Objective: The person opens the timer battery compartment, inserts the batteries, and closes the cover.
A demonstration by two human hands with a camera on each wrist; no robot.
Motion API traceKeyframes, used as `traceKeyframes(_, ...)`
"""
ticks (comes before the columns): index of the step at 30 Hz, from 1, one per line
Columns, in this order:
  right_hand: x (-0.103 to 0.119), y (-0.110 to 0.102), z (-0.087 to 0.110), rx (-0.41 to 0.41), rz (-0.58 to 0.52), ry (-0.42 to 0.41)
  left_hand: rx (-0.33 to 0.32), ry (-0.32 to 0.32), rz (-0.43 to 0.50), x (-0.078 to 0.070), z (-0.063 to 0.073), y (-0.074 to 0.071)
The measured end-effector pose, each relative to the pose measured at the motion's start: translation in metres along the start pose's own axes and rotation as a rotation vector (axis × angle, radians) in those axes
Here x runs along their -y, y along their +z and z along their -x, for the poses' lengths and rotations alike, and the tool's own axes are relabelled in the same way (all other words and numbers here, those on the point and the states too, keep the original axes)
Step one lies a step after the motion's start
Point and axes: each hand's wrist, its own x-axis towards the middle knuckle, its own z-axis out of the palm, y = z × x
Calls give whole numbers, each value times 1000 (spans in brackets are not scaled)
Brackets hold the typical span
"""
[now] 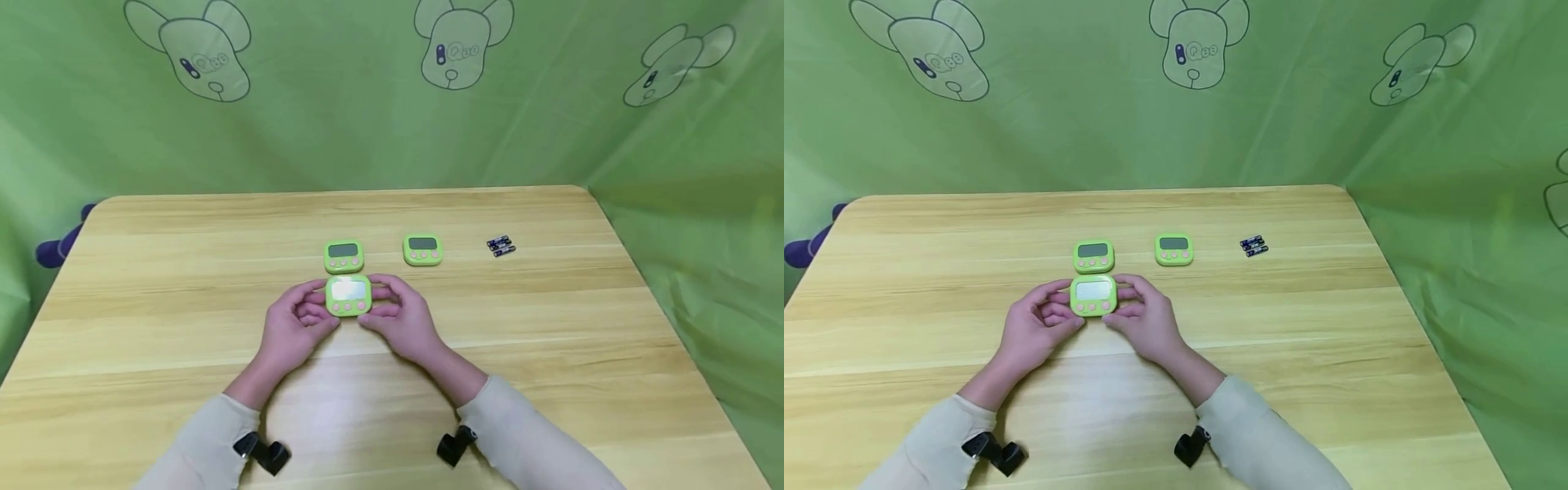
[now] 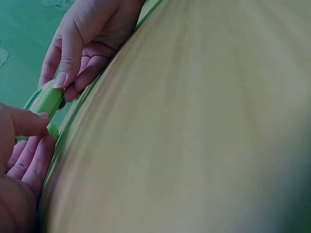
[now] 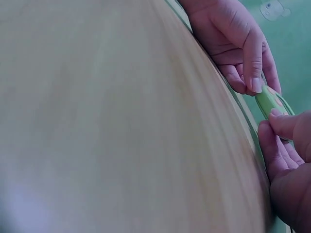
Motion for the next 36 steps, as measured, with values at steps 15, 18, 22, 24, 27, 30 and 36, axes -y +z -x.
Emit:
traceKeyframes(15,-6,-7,-3,-26,-90,-29,0,-7,-6,-1,-5,8)
traceKeyframes(18,-7,-7,-1,-44,-104,-45,24,-10,-9,0,-5,8)
traceKeyframes(22,-9,-8,1,-23,-159,-82,46,-35,-8,0,-2,9)
traceKeyframes(24,-10,-8,2,0,-193,-107,43,-53,-4,-2,-1,9)
traceKeyframes(27,-12,-8,3,17,-194,-157,27,-78,-13,-3,0,9)
traceKeyframes(30,-15,-8,3,17,-149,-220,12,-96,-22,-5,0,9)
traceKeyframes(36,-15,-9,2,53,-126,-260,-10,-123,-78,-5,-4,10)
